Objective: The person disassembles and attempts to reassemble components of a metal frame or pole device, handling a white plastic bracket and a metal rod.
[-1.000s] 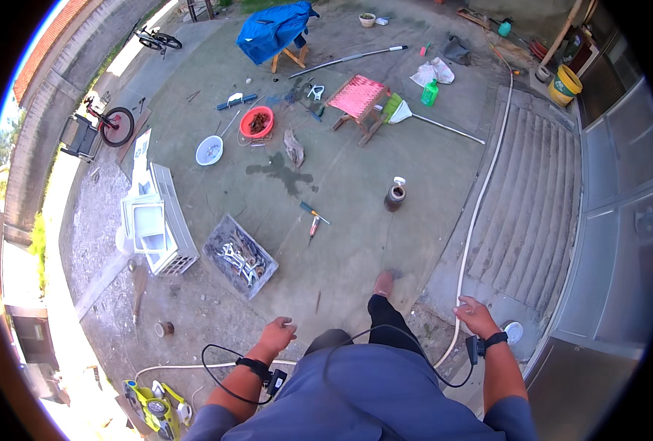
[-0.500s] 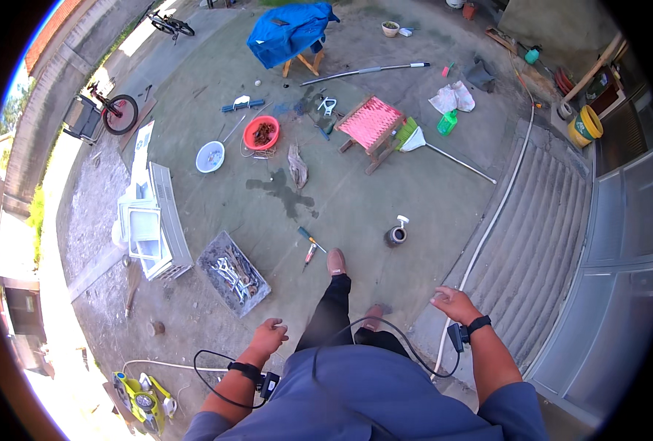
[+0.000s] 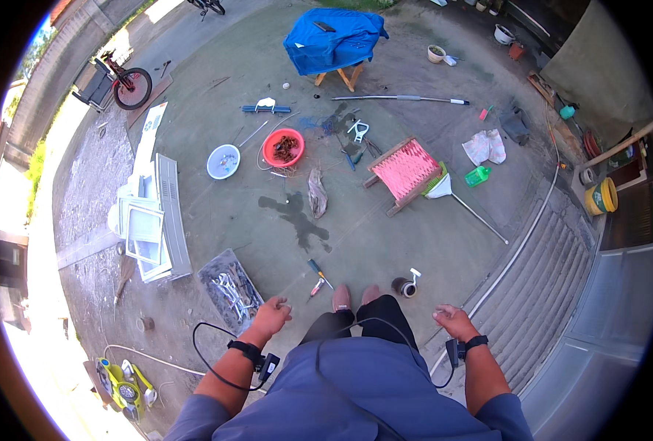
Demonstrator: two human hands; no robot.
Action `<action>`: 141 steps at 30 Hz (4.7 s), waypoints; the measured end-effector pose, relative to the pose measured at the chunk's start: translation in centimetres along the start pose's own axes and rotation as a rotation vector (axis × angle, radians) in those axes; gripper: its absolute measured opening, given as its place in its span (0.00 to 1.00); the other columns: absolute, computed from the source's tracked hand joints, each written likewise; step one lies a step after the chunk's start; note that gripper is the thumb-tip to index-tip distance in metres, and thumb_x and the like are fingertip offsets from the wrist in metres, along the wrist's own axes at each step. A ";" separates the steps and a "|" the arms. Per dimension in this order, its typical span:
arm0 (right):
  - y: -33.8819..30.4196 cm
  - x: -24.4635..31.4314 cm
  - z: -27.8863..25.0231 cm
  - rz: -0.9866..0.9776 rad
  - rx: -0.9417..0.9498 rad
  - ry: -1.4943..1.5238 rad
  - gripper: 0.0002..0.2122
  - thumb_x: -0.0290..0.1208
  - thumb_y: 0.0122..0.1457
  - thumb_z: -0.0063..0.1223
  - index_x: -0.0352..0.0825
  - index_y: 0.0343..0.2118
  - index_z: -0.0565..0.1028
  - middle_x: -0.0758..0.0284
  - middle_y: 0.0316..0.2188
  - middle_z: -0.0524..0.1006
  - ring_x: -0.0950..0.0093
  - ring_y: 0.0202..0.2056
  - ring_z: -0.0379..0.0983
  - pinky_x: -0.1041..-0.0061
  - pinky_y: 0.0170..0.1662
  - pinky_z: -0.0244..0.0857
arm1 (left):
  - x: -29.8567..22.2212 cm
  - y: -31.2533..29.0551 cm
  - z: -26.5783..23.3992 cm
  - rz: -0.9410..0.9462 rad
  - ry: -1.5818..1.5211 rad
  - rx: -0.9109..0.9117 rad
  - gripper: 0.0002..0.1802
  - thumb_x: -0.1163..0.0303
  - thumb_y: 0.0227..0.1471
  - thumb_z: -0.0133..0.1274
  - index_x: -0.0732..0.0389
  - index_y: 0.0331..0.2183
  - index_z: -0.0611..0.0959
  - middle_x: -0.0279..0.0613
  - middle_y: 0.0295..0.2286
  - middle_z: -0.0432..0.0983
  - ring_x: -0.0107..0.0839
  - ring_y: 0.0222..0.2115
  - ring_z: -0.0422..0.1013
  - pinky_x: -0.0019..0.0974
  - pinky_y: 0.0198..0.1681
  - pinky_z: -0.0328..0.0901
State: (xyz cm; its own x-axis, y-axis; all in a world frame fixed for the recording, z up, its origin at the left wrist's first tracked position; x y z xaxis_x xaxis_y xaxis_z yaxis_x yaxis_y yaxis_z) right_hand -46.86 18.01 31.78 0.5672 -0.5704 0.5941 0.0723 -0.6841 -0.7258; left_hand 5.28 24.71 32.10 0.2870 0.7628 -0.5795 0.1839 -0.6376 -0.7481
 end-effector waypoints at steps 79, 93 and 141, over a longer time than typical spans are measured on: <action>102.3 40.7 5.7 -0.347 0.320 -0.992 0.26 0.36 0.51 0.61 0.33 0.53 0.70 0.54 0.51 0.72 0.57 0.53 0.67 0.64 0.54 0.64 | -33.1 67.3 -0.5 -0.211 -0.857 -0.385 0.21 0.74 0.58 0.50 0.69 0.53 0.69 0.44 0.42 0.75 0.29 0.41 0.73 0.31 0.45 0.67; 114.4 47.9 2.2 -0.725 -0.082 -1.120 0.27 0.32 0.53 0.58 0.30 0.55 0.65 0.54 0.50 0.69 0.56 0.53 0.65 0.62 0.56 0.60 | -33.2 68.2 0.4 -0.086 0.126 -0.035 0.16 0.66 0.49 0.56 0.62 0.39 0.77 0.52 0.31 0.78 0.50 0.33 0.75 0.46 0.37 0.69; 88.3 61.0 -1.9 -0.892 0.784 -1.027 0.21 0.37 0.56 0.58 0.32 0.50 0.73 0.58 0.41 0.77 0.66 0.41 0.74 0.71 0.46 0.66 | -33.2 75.2 -1.0 0.090 -1.302 -0.259 0.11 0.73 0.53 0.54 0.63 0.39 0.74 0.40 0.35 0.75 0.31 0.36 0.74 0.33 0.37 0.72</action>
State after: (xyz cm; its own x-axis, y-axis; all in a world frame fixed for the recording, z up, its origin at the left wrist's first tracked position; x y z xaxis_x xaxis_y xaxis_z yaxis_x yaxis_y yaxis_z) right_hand -7.41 -78.11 4.60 0.3812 0.6381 0.6690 0.8824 -0.0352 -0.4692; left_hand 10.49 -48.66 -4.59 -0.7689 0.1706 -0.6161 0.4261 -0.5817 -0.6928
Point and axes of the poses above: each hand's wrist, its own y-axis towards the middle knuckle, its own z-axis out of the palm, x = y × z, the point moved 4 cm from there along y, towards the middle knuckle
